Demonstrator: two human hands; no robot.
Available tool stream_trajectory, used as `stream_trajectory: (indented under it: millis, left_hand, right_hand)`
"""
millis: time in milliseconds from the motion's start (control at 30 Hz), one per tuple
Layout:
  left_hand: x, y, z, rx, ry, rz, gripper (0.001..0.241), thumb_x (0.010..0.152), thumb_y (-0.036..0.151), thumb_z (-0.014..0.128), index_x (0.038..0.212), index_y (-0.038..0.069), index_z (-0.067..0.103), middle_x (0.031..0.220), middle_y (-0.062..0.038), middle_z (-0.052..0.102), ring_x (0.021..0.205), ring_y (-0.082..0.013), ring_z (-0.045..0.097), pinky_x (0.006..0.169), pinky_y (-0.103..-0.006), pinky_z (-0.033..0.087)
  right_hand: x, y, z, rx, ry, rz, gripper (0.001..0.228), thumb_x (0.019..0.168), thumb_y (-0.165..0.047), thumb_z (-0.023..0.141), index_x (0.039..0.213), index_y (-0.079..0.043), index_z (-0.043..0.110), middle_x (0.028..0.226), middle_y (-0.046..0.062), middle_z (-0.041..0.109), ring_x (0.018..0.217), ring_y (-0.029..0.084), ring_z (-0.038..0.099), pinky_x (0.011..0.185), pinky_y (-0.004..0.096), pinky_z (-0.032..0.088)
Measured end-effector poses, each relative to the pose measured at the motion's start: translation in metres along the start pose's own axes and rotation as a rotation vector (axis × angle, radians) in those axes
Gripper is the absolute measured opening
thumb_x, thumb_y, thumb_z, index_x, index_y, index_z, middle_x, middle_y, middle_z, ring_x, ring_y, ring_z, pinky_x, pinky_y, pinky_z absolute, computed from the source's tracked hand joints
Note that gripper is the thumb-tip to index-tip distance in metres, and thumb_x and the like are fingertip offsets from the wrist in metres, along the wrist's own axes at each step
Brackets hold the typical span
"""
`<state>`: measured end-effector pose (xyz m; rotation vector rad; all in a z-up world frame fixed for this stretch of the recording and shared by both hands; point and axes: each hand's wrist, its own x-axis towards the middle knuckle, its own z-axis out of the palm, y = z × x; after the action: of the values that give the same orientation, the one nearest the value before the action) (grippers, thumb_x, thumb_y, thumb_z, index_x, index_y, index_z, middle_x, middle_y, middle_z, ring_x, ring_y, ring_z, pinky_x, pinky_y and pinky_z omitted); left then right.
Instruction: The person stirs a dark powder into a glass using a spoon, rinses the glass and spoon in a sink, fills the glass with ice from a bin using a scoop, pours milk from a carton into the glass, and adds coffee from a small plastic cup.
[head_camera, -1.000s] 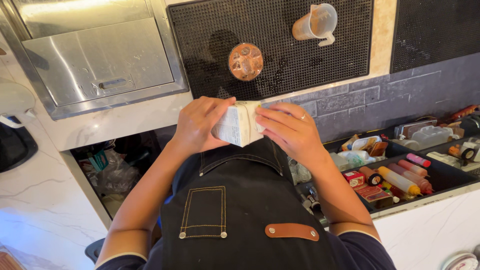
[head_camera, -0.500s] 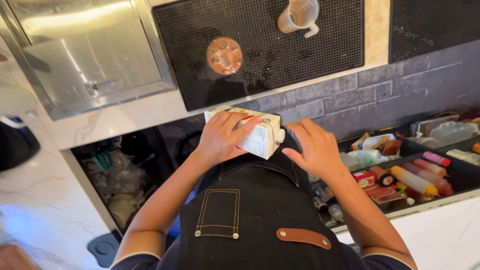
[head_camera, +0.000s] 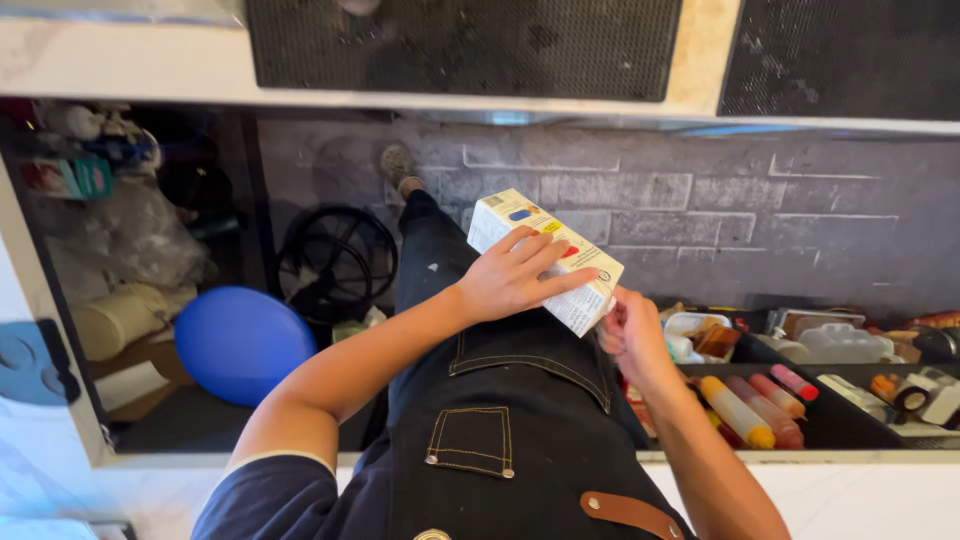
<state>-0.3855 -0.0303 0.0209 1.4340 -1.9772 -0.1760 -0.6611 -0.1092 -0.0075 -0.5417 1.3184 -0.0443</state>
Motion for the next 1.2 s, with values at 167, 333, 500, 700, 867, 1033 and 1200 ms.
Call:
stream_trajectory:
  millis: [167, 333, 500, 700, 867, 1033, 1200]
  left_hand:
    - [-0.002, 0.019, 0.043, -0.315, -0.001, -0.273, 0.076, 0.073, 0.035, 0.086, 0.142, 0.018, 0.058, 0.125, -0.009, 0.067, 0.115, -0.0307, 0.065, 0.102, -0.0444, 0.050]
    - [0.016, 0.010, 0.096, -0.549, -0.168, -0.460, 0.096, 0.068, 0.037, 0.089, 0.152, 0.014, 0.050, 0.124, -0.010, 0.067, 0.117, -0.0355, 0.066, 0.099, -0.0428, 0.053]
    - [0.046, -0.062, 0.177, -0.522, -0.453, -0.136, 0.108, 0.061, 0.044, 0.093, 0.151, 0.008, 0.045, 0.132, -0.019, 0.057, 0.112, -0.0419, 0.062, 0.087, -0.0481, 0.052]
    - [0.010, -0.211, 0.376, 0.295, -0.744, -0.442, 0.045, 0.095, 0.015, 0.059, 0.138, 0.004, 0.056, 0.160, -0.024, 0.046, 0.093, -0.0361, 0.073, 0.074, -0.0514, 0.057]
    - [-0.013, -0.285, 0.472, 0.673, -0.855, -0.431, 0.049, 0.094, 0.019, 0.049, 0.142, 0.007, 0.048, 0.135, -0.017, 0.058, 0.097, -0.0395, 0.068, 0.051, -0.0603, 0.052]
    - [-0.047, -0.286, 0.511, 0.641, -0.838, -0.588, 0.038, 0.104, 0.011, 0.053, 0.141, 0.004, 0.057, 0.157, -0.022, 0.045, 0.106, -0.0369, 0.069, 0.073, -0.0495, 0.051]
    - [-0.078, -0.192, 0.412, 0.429, -0.913, -0.308, 0.041, 0.092, 0.019, 0.059, 0.130, 0.005, 0.061, 0.158, -0.028, 0.033, 0.113, -0.0444, 0.066, 0.080, -0.0524, 0.056]
  right_hand:
    - [-0.003, -0.021, -0.047, -0.713, -0.067, -0.575, 0.044, 0.111, -0.035, 0.056, 0.104, 0.008, 0.061, 0.087, 0.017, 0.053, 0.078, 0.025, 0.047, 0.071, 0.036, 0.037]
    - [-0.007, -0.039, -0.018, -0.882, -0.069, -0.979, 0.100, 0.075, -0.018, 0.085, 0.152, 0.007, 0.028, 0.145, 0.028, 0.037, 0.135, 0.042, 0.042, 0.107, 0.044, 0.040]
    - [0.011, -0.031, -0.044, -0.877, 0.403, -1.015, 0.082, 0.074, -0.011, 0.089, 0.145, -0.001, 0.048, 0.137, 0.021, 0.054, 0.125, 0.039, 0.057, 0.106, 0.043, 0.047]
    - [0.031, 0.016, -0.078, -0.894, 0.671, -1.064, 0.077, 0.073, -0.006, 0.089, 0.141, -0.003, 0.052, 0.136, 0.021, 0.055, 0.125, 0.040, 0.056, 0.108, 0.045, 0.047]
    - [0.076, 0.050, -0.090, -0.683, 0.754, -0.877, 0.077, 0.075, -0.004, 0.087, 0.143, -0.003, 0.052, 0.138, 0.019, 0.054, 0.126, 0.039, 0.057, 0.106, 0.043, 0.048]
    - [0.127, 0.087, -0.094, -0.565, 0.787, -0.800, 0.082, 0.076, -0.004, 0.088, 0.149, -0.003, 0.048, 0.140, 0.019, 0.053, 0.129, 0.038, 0.056, 0.108, 0.042, 0.047]
    - [0.205, 0.109, -0.086, -0.473, 0.769, -0.836, 0.084, 0.073, 0.003, 0.084, 0.147, 0.000, 0.045, 0.140, 0.022, 0.052, 0.131, 0.040, 0.053, 0.112, 0.044, 0.045]
